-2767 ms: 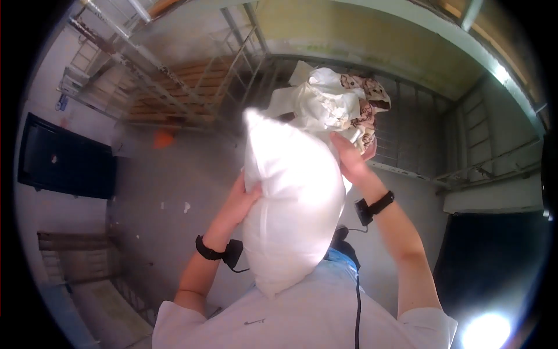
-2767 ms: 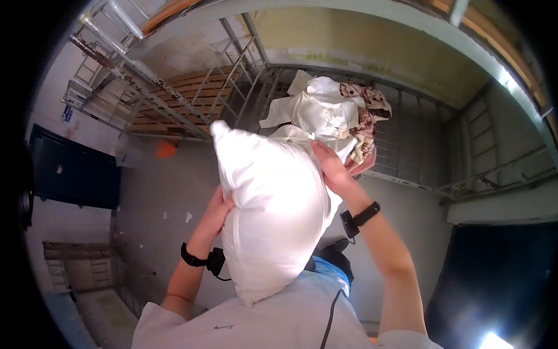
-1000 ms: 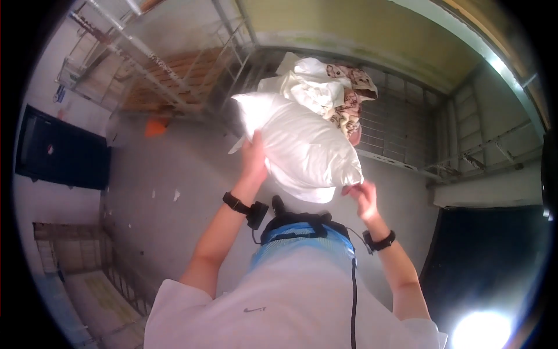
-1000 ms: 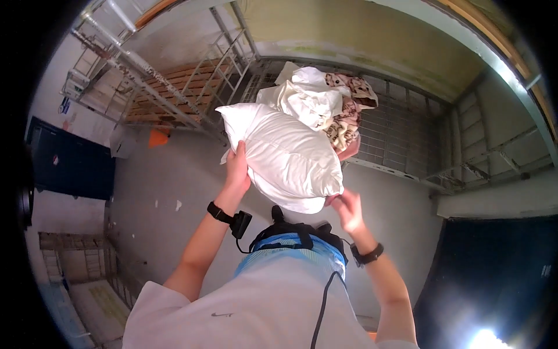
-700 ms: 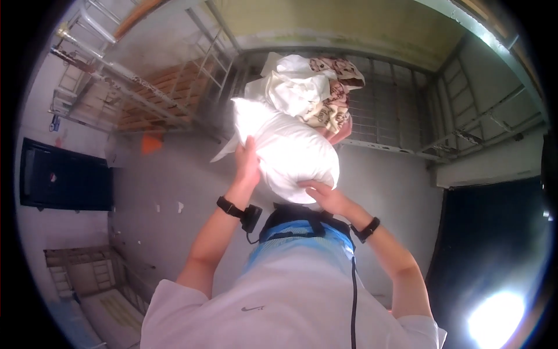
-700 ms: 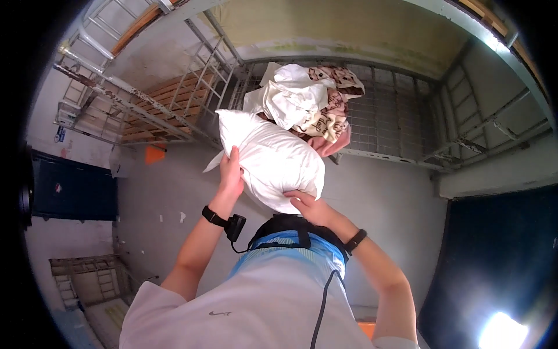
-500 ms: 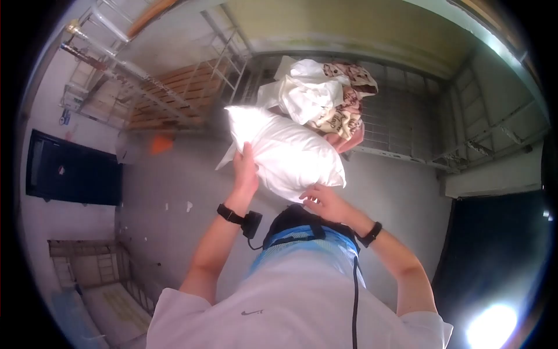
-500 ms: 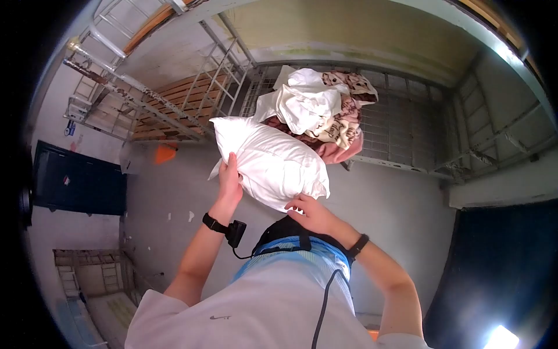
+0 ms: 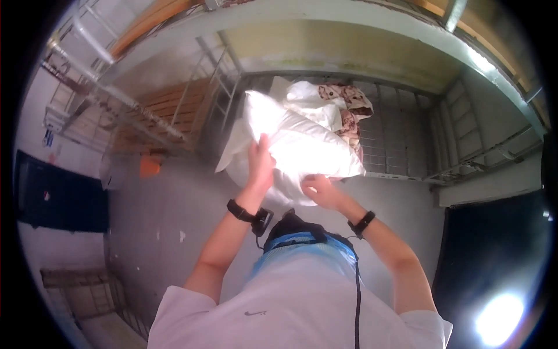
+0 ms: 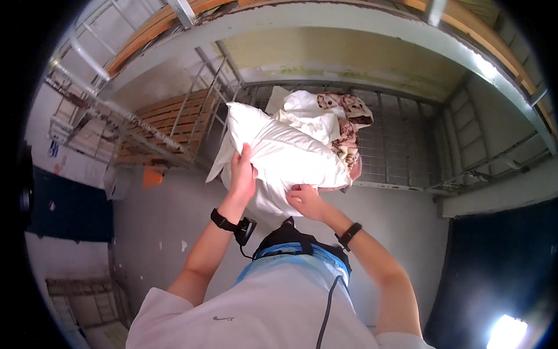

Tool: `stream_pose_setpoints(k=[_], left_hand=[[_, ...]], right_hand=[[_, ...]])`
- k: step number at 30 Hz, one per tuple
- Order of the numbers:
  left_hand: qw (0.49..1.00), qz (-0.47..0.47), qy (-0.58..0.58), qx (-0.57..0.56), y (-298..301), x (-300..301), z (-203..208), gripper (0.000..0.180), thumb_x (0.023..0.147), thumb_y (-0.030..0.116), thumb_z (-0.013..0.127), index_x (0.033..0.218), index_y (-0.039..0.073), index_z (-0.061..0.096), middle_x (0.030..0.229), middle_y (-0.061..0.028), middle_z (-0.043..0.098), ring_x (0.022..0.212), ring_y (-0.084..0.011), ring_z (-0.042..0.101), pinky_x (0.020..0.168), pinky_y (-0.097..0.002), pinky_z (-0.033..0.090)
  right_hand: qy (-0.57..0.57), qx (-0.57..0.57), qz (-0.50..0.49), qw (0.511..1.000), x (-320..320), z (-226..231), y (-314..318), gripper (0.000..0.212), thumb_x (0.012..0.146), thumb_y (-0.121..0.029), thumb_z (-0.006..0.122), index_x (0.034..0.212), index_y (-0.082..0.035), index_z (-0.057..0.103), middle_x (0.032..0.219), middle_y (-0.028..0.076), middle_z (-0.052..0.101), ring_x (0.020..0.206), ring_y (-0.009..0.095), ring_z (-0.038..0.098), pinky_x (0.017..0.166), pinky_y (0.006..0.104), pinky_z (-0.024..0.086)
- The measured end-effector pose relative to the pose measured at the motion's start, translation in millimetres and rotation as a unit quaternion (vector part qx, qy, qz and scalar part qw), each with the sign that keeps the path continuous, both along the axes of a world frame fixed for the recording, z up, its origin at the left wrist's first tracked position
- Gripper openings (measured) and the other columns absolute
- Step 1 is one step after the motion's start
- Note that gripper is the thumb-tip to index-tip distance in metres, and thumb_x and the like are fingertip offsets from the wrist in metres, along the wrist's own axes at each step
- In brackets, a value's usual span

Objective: The person is putting a pillow into a pillowcase and arranging the bed linen.

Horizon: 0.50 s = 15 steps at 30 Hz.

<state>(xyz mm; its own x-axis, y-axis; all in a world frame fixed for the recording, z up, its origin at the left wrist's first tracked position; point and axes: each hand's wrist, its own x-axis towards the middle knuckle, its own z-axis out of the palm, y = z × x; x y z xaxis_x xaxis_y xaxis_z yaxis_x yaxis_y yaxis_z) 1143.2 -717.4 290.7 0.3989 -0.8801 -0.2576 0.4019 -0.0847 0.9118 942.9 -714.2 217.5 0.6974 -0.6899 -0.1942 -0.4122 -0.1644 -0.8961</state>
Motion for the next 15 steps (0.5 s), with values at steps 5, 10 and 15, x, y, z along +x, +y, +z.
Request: stream_pose_setpoints(k=[5, 10, 15], left_hand=[[0.998, -0.037, 0.033, -0.036, -60, 39, 35, 0.028, 0.095, 0.039, 0.051, 0.086, 0.012, 0.048, 0.064, 0.007, 0.037, 0.046, -0.0022, 0.031, 0.041, -0.0214, 0.022], [0.983, -0.091, 0.1, -0.124, -84, 74, 29, 0.042, 0.096, 0.04, 0.05, 0.121, 0.006, 0.048, 0.108, -0.003, 0.057, 0.093, -0.0114, 0.057, 0.078, -0.0261, 0.047], [0.99, -0.138, 0.024, 0.036, -108, 106, -62, 0.049, 0.097, 0.039, 0.048, 0.128, 0.001, 0.042, 0.121, -0.0087, 0.053, 0.111, -0.0171, 0.053, 0.095, -0.0295, 0.043]], right_hand=[[-0.081, -0.202, -0.124, 0.968, 19, 20, -48, 0.026, 0.091, -0.024, 0.054, 0.104, -0.003, 0.062, 0.091, 0.018, 0.064, 0.081, 0.032, 0.058, 0.079, 0.0389, 0.044], [-0.038, -0.084, -0.136, 0.986, 23, 85, -88, 0.029, 0.093, -0.025, 0.05, 0.105, -0.001, 0.061, 0.094, 0.019, 0.063, 0.086, 0.032, 0.059, 0.082, 0.0379, 0.044], [0.233, -0.009, -0.044, 0.971, 47, 53, -111, 0.036, 0.092, -0.028, 0.043, 0.12, -0.007, 0.055, 0.105, 0.016, 0.064, 0.1, 0.03, 0.06, 0.088, 0.0361, 0.045]])
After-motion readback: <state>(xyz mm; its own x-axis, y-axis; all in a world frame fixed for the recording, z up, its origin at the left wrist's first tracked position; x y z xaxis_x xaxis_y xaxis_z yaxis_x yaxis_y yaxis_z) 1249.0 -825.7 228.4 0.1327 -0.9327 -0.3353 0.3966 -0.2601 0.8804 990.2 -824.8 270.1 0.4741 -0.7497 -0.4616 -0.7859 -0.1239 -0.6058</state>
